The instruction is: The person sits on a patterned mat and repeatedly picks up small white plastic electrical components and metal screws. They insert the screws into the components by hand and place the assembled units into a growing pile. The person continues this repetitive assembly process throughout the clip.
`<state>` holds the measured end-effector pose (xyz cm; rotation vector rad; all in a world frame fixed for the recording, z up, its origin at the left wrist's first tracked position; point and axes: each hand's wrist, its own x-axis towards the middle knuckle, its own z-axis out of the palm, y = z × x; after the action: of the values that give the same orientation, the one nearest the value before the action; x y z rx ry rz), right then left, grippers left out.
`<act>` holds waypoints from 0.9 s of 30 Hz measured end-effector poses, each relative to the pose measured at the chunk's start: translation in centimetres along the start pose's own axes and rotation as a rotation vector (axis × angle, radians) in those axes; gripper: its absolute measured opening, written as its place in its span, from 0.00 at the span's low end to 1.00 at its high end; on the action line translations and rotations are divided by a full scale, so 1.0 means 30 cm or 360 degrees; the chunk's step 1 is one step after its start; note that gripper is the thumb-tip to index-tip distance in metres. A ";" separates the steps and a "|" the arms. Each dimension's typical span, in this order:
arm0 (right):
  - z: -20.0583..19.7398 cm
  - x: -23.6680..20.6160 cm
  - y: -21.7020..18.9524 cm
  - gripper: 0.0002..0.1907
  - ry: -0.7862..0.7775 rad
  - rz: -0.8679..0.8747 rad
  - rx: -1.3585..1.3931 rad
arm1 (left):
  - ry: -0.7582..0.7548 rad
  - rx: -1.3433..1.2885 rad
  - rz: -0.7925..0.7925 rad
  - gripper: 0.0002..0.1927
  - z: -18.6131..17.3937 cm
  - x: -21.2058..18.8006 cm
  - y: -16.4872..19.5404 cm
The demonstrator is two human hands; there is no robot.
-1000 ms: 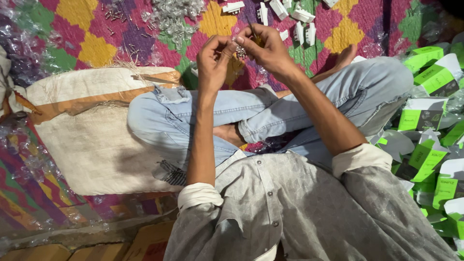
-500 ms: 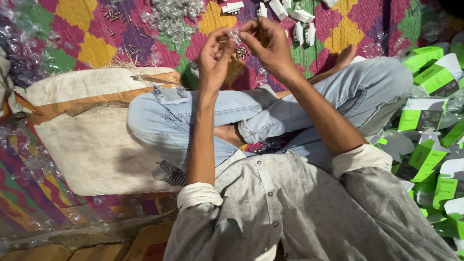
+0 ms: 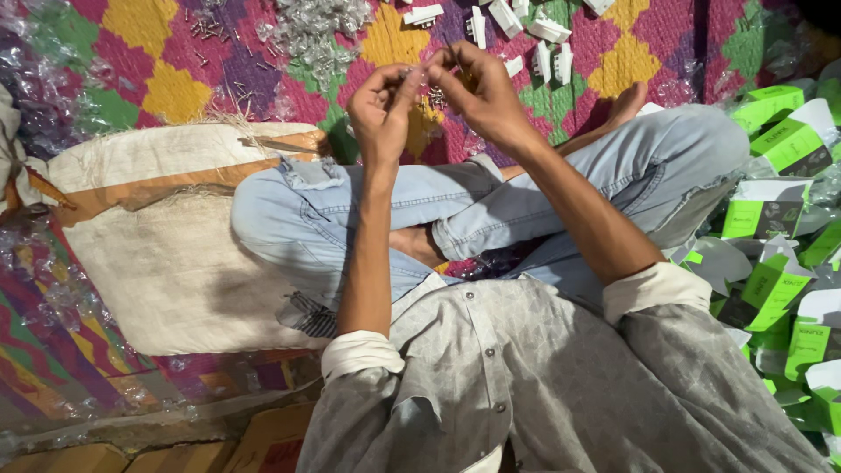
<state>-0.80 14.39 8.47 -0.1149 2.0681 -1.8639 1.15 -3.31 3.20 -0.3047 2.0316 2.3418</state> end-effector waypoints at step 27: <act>-0.009 -0.038 -0.128 0.11 -0.0184 -0.0253 -0.0997 | 0.0039 0.0607 0.0425 0.10 0.010 -0.018 0.124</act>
<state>-0.48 14.48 12.45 -0.5391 2.5382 -1.1812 1.09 -3.53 6.97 -0.0517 2.6087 2.0103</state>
